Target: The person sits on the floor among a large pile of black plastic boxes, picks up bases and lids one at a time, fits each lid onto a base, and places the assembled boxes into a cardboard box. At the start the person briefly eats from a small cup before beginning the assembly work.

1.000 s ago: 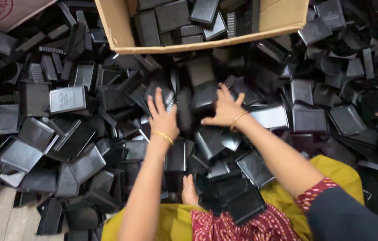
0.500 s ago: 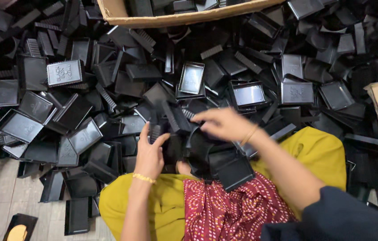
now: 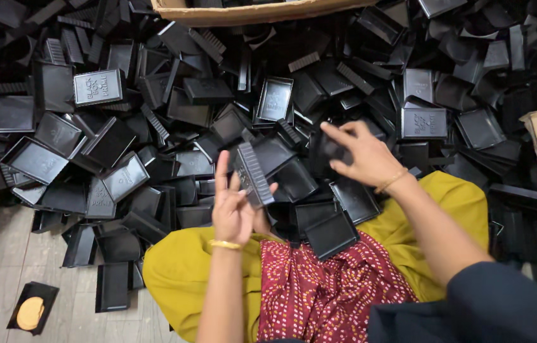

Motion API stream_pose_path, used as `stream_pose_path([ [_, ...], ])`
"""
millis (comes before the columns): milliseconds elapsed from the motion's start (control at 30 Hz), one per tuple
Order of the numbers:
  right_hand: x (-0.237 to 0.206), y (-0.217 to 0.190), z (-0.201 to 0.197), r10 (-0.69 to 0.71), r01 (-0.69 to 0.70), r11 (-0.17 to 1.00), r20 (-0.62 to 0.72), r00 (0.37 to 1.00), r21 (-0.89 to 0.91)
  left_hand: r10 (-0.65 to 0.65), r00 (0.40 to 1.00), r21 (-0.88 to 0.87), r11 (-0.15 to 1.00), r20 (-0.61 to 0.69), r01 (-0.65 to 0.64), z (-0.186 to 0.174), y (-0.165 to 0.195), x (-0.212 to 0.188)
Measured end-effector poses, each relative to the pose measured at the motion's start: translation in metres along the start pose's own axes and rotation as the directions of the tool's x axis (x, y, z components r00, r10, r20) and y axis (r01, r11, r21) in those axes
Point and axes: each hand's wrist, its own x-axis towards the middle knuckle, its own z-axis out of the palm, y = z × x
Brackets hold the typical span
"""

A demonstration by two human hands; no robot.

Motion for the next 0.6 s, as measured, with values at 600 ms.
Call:
stream_pose_path([
  [600,-0.049,-0.086,0.053,0.166,0.094,0.684,-0.280,0.946,0.723,-0.085,0.993,-0.114,0.991,-0.087,0.075,0.026,-0.048,-0.004],
])
